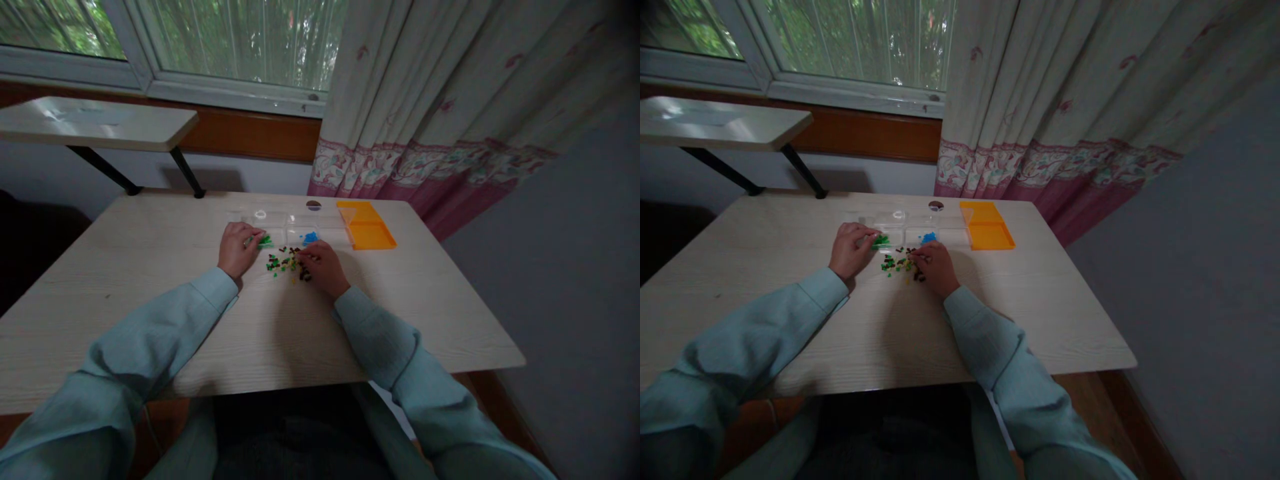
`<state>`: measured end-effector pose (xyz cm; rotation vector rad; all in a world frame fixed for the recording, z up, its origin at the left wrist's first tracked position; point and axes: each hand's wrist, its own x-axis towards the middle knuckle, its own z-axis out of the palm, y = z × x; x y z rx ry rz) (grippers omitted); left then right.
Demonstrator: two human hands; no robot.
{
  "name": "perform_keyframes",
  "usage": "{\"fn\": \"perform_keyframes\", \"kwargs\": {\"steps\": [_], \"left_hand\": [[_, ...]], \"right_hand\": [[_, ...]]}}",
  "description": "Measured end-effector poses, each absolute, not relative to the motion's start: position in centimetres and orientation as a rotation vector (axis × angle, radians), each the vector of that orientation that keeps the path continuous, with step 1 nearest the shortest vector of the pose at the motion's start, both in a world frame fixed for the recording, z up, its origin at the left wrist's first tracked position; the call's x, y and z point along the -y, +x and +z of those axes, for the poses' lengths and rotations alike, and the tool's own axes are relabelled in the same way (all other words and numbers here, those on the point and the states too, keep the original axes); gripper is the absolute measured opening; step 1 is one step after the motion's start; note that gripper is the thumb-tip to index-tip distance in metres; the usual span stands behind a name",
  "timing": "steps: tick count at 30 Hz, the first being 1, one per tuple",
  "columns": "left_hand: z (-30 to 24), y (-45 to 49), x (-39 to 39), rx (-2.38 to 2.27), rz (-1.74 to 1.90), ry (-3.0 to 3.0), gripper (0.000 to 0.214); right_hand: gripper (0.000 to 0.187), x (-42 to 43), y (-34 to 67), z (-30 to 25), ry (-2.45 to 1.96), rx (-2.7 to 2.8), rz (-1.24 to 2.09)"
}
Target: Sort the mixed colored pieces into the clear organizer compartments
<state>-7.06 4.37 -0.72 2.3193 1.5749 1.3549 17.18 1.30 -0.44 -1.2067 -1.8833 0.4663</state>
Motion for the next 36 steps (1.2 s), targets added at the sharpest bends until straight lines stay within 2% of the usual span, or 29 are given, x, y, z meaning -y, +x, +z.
{"fn": "perform_keyframes", "kwargs": {"steps": [8, 12, 20, 29, 36], "left_hand": [[-1.1, -7.3, -4.6, -1.619, 1.314, 2.340, 0.028], [-0.7, -7.2, -4.3, -1.585, 1.364, 2.384, 0.028], [1.2, -4.8, -1.8, -1.095, 1.238, 2.668, 0.026], [0.7, -4.5, -1.5, -1.016, 1.216, 2.739, 0.026], [0.7, -4.4, -1.5, -1.033, 1.230, 2.743, 0.024]], "right_hand": [[0.021, -1.6, 17.5, -0.5, -1.296, 1.533, 0.713], [0.032, -1.3, 17.3, 0.0, -1.317, 1.342, 1.025], [0.039, 0.0, 16.0, 1.6, -1.133, 1.161, 1.556], [0.037, 0.5, 15.3, 1.8, -1.021, 1.113, 1.738], [0.036, 0.7, 15.2, 1.8, -1.000, 1.146, 1.742]]}}
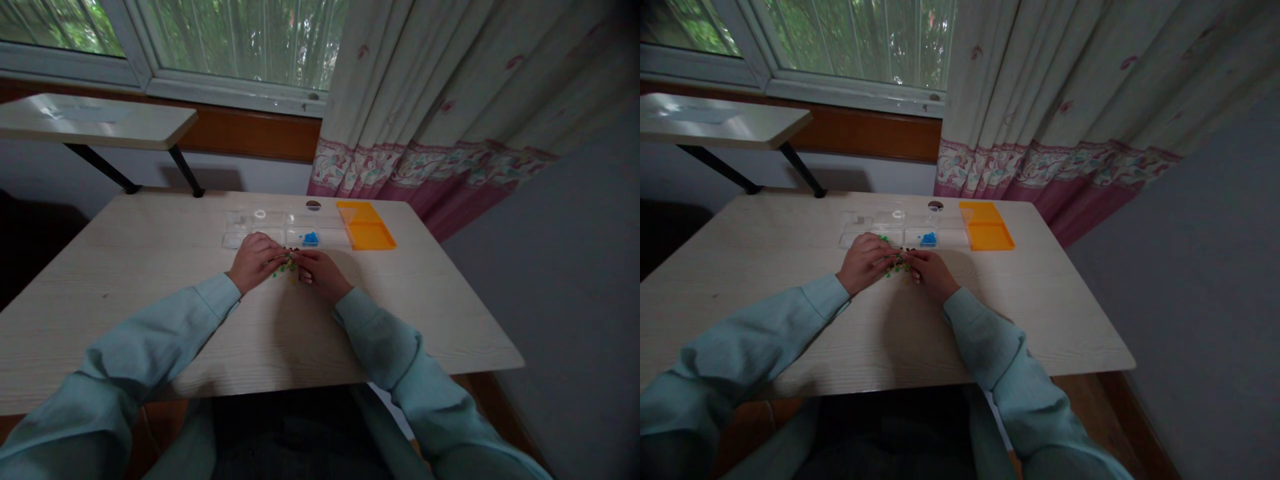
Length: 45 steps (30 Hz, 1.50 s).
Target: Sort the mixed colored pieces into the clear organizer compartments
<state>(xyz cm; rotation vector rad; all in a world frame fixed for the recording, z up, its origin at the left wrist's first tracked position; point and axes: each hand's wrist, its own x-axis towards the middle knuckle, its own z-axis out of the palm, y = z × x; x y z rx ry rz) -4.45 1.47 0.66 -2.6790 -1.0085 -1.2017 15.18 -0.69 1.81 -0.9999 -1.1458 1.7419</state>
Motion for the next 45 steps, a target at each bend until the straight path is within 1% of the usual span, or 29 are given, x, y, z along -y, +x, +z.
{"fn": "perform_keyframes", "kwargs": {"steps": [2, 4, 5, 9, 10, 12, 16, 25, 29, 37, 45], "left_hand": [[0.8, -4.4, -1.4, 1.018, -1.207, -2.674, 0.024], [0.8, -4.6, -1.5, 1.031, -1.213, -2.649, 0.023], [0.8, -4.8, -1.7, 1.045, -1.217, -2.627, 0.023], [0.7, -6.3, -2.9, 1.177, -1.233, -2.508, 0.020], [0.6, -6.7, -3.2, 1.221, -1.238, -2.476, 0.020], [0.4, -7.5, -3.9, 1.301, -1.250, -2.430, 0.020], [0.0, -8.1, -4.6, 1.399, -1.294, -2.397, 0.021], [-0.5, -7.9, -4.9, 1.455, -1.284, -2.392, 0.026], [-0.5, -8.0, -5.0, 1.454, -1.290, -2.365, 0.026], [-0.7, -8.2, -5.1, 1.454, -1.272, -2.372, 0.023], [-0.7, -8.1, -5.0, 1.501, -1.247, -2.362, 0.027]], "right_hand": [[0.035, 0.5, 15.4, 1.5, -1.014, 1.224, 1.706], [0.033, 0.0, 15.8, 1.1, -1.083, 1.373, 1.568], [0.030, -0.2, 16.1, 0.9, -1.135, 1.471, 1.428], [0.014, -0.7, 17.4, 0.8, -1.285, 1.927, 0.677], [0.013, -0.6, 17.6, 1.0, -1.311, 2.035, 0.546], [0.014, -0.2, 17.7, 1.3, -1.374, 2.217, 0.386], [0.016, 0.7, 17.3, 2.0, -1.446, 2.432, 0.241], [0.020, 1.0, 16.7, 2.1, -1.466, 2.493, 0.118], [0.020, 1.1, 16.6, 2.0, -1.464, 2.478, 0.123], [0.016, -0.2, 17.4, 0.8, -1.403, 2.152, 0.421], [0.016, -1.2, 17.8, 0.5, -1.388, 1.837, 0.641]]}}
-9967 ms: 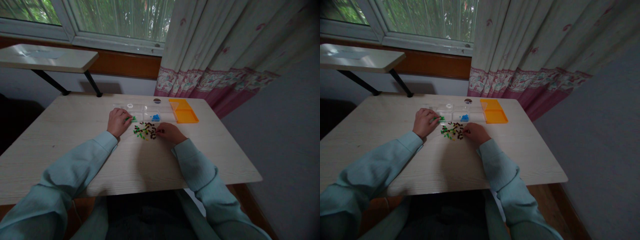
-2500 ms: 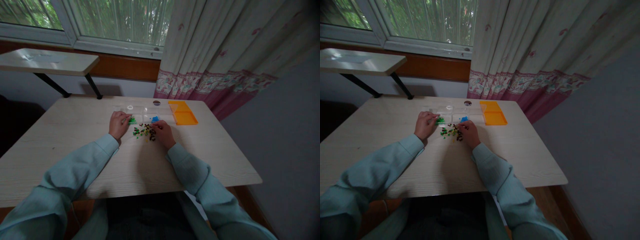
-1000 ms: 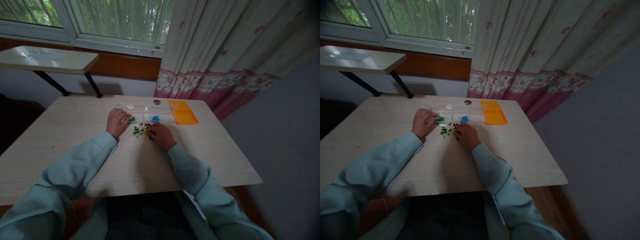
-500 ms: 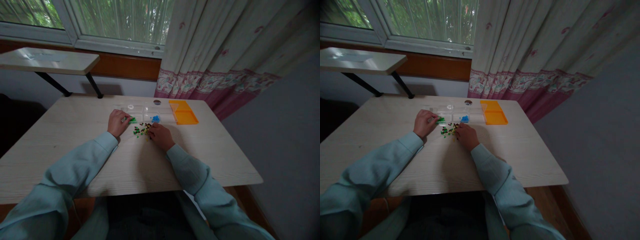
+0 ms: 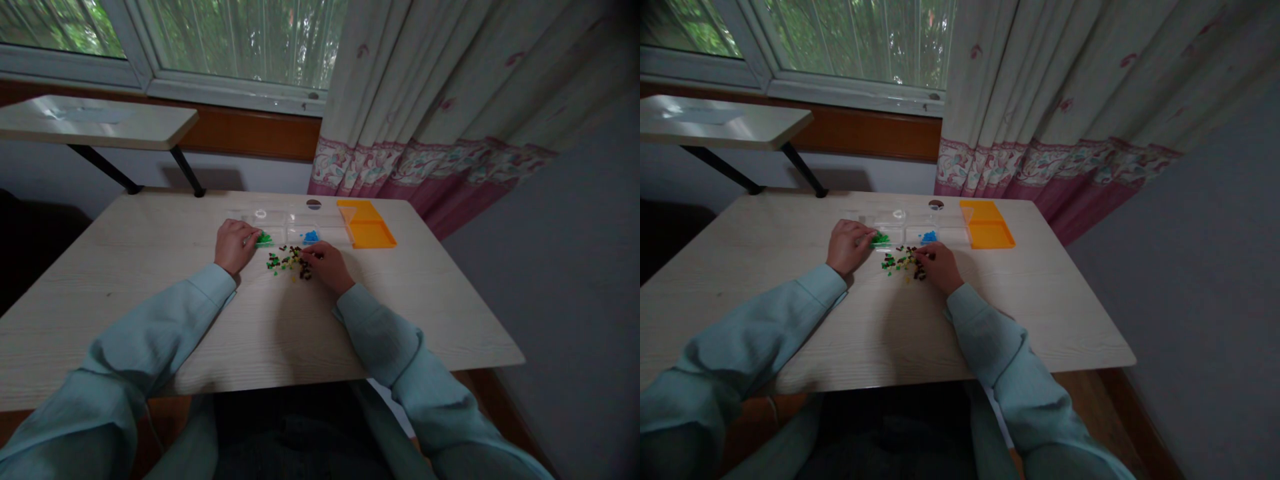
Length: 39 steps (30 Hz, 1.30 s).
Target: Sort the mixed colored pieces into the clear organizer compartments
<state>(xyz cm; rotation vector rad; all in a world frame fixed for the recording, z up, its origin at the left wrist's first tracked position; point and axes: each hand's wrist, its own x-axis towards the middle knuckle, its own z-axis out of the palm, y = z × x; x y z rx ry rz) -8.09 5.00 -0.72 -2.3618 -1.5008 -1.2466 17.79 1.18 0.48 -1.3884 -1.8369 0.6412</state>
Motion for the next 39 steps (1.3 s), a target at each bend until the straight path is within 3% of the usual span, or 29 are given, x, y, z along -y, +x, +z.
{"fn": "perform_keyframes", "kwargs": {"steps": [14, 26, 32, 39], "left_hand": [[0.8, -5.2, -2.0, 1.070, -1.119, -2.734, 0.029], [0.7, -4.8, -1.6, 0.990, -1.116, -2.764, 0.025], [0.7, -4.8, -1.7, 1.002, -1.130, -2.744, 0.023], [0.5, -6.8, -3.5, 1.229, -1.193, -2.539, 0.021]], "right_hand": [[0.025, -0.9, 16.8, 0.5, -1.266, 1.539, 1.134], [0.033, -0.3, 16.2, 0.7, -1.208, 1.459, 1.354], [0.030, -0.5, 16.4, 0.6, -1.187, 1.616, 1.191], [0.016, -1.3, 17.7, 0.1, -1.305, 1.885, 0.577]]}}
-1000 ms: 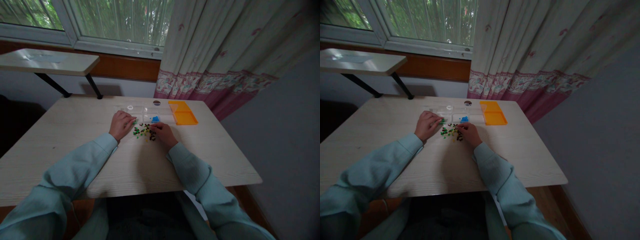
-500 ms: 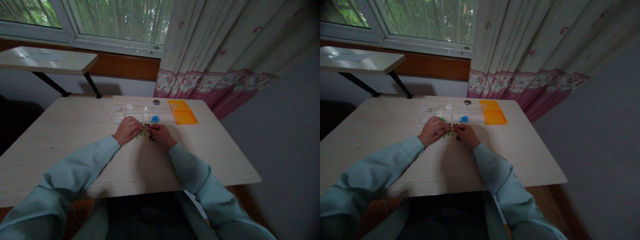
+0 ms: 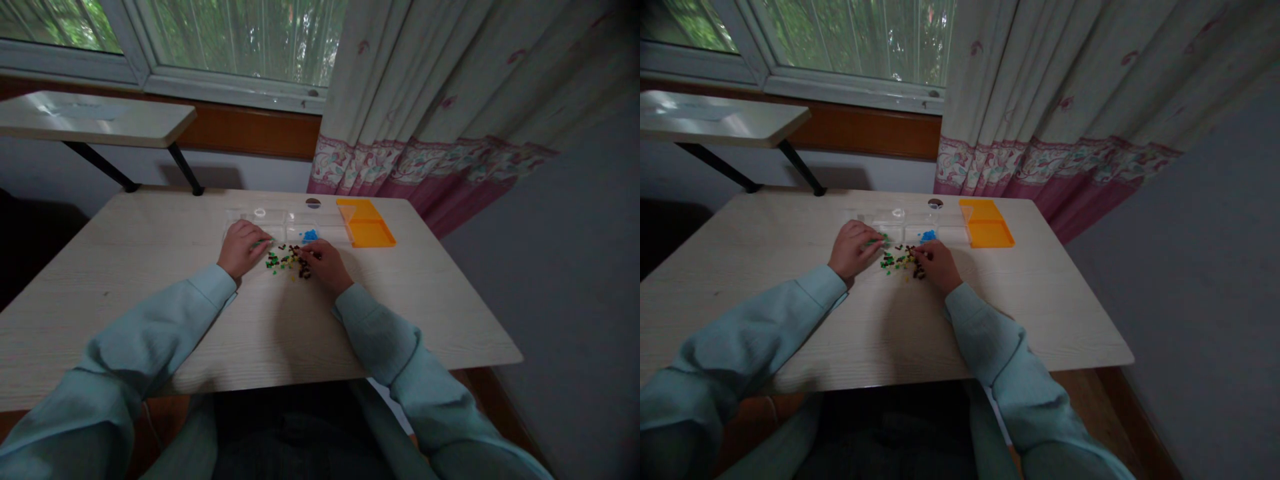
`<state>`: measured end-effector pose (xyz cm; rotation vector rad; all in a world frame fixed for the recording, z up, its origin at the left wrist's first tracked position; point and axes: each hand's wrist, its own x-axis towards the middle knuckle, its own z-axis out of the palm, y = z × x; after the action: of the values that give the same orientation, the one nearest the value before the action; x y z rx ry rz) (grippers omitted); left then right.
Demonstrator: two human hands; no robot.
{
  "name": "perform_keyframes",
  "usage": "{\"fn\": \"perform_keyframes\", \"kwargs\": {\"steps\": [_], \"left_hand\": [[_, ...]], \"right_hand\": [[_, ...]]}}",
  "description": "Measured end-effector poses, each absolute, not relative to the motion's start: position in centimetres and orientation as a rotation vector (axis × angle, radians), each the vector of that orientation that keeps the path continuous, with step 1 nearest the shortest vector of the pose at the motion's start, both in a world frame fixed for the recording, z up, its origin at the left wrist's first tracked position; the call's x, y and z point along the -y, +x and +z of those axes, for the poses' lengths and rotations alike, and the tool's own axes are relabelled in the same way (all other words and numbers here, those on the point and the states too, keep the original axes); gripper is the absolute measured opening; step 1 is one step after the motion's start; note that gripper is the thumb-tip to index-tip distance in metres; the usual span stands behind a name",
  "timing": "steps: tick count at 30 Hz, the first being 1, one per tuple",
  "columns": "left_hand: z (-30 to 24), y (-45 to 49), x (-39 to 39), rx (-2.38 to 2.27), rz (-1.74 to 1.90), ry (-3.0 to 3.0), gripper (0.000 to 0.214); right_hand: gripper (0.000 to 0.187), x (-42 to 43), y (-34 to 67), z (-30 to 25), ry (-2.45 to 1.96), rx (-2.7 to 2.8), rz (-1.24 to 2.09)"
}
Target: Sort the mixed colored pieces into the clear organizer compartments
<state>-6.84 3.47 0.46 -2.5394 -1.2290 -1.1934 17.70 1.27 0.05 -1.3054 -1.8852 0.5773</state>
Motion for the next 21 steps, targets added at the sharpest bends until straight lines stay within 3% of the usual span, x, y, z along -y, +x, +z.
{"fn": "perform_keyframes", "kwargs": {"steps": [8, 21], "left_hand": [[0.0, -7.5, -4.5, 1.400, -1.260, -2.476, 0.025], [-0.2, -7.6, -4.7, 1.460, -1.237, -2.453, 0.028]], "right_hand": [[0.015, 0.4, 16.6, 0.5, -1.207, 2.324, 0.241], [0.018, 0.6, 15.7, 0.8, -1.202, 2.510, 0.104]]}}
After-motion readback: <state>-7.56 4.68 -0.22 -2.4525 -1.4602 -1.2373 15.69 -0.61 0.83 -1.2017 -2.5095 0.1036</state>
